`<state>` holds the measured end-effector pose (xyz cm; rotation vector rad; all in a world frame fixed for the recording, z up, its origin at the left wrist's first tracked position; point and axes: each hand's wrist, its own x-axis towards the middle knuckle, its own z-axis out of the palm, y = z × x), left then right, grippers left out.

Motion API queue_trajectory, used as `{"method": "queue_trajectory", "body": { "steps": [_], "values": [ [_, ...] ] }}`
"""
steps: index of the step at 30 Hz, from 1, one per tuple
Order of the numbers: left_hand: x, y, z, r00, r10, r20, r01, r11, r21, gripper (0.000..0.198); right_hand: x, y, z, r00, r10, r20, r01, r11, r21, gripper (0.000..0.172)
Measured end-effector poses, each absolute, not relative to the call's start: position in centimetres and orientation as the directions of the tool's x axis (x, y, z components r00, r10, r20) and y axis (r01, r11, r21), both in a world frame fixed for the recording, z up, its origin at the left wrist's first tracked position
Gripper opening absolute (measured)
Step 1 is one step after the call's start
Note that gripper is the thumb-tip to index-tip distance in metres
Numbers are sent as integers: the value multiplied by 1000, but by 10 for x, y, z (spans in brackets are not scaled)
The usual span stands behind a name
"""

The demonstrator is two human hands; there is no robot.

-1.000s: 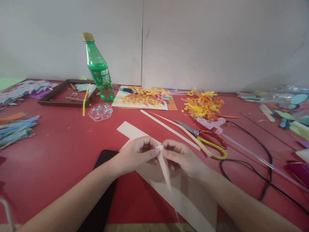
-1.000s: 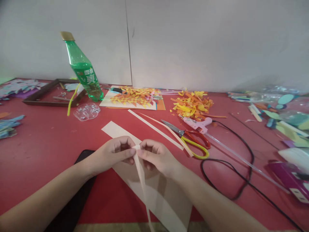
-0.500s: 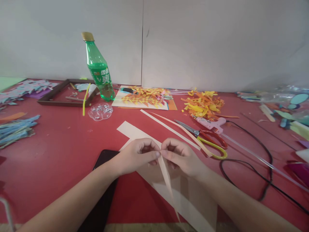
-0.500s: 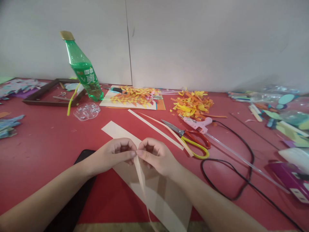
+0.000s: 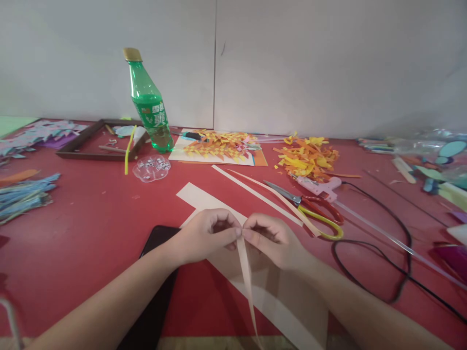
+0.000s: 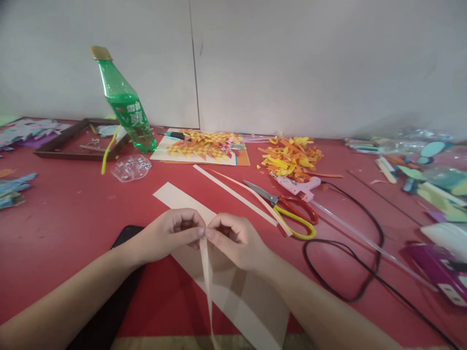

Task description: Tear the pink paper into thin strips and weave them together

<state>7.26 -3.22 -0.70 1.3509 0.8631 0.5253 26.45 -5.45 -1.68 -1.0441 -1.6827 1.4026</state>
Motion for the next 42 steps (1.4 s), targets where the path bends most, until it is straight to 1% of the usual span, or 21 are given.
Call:
{"method": "queue_trajectory", "body": {
  "steps": [5, 9, 17, 24, 27, 33, 42],
  "values": [
    [73, -32, -6, 605, 766, -216, 108, 190, 976, 13, 264, -55, -15, -425, 902, 74, 170, 160, -972, 19],
    [74, -32, -6, 598, 769, -225, 93, 213, 973, 14, 265, -55, -16, -426, 900, 93, 175, 183, -967, 19],
    [74, -31, -6, 601, 770, -213, 91, 199, 976, 14, 265, -57, -17, -416, 907, 66, 238, 179, -955, 21],
    [73, -32, -7, 589, 779, -216, 112, 186, 976, 15, 265, -57, -16, -419, 907, 54, 192, 147, -970, 21],
    [74, -33, -6, 589, 777, -222, 113, 193, 975, 15, 266, -57, -17, -411, 910, 48, 199, 141, -970, 21],
    [74, -32, -5, 552, 801, -231, 120, 198, 973, 16, 265, -57, -19, -370, 928, 45, 262, 151, -953, 24],
    [75, -33, -3, 539, 808, -240, 99, 222, 970, 19, 266, -59, -20, -368, 926, 86, 277, 198, -940, 20]
  ]
}}
